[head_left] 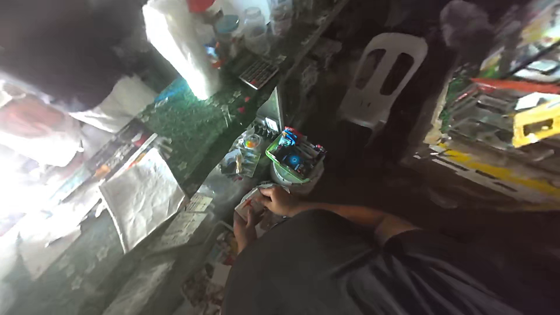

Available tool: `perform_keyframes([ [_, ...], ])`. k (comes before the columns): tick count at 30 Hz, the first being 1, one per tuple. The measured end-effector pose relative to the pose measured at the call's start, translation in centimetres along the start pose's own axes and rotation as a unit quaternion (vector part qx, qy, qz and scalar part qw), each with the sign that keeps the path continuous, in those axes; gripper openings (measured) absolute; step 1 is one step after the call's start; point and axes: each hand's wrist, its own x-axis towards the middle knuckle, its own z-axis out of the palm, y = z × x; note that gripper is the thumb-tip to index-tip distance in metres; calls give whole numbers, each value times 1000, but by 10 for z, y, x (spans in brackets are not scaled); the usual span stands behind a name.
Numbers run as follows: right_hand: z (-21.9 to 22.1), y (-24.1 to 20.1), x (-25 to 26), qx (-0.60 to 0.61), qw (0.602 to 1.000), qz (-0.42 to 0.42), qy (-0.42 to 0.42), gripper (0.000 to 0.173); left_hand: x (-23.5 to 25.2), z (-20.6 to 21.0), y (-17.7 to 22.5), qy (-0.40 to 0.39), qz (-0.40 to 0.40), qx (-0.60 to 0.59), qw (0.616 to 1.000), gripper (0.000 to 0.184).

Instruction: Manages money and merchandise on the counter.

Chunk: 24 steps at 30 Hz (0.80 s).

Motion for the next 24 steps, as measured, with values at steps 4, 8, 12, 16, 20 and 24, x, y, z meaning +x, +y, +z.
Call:
perform_keyframes([
  [4,-12,6,-12,-47,998,31,21,52,8,18,5,-60,8,79,995,45],
  [8,-30,33,-24,50,992,88,68,46,34,30,-1,-212,17,185,959,49],
  [12,-54,72,-38,229,940,181,179,59,67,41,9,-266,88,212,936,47],
  [16,-101,121,-41,320,875,255,260,45,119,37,38,-78,259,205,941,35],
  [20,-167,177,-3,381,816,311,303,52,182,18,94,173,343,285,878,30],
  [24,-234,238,85,374,807,307,337,57,245,23,136,277,241,387,846,38],
])
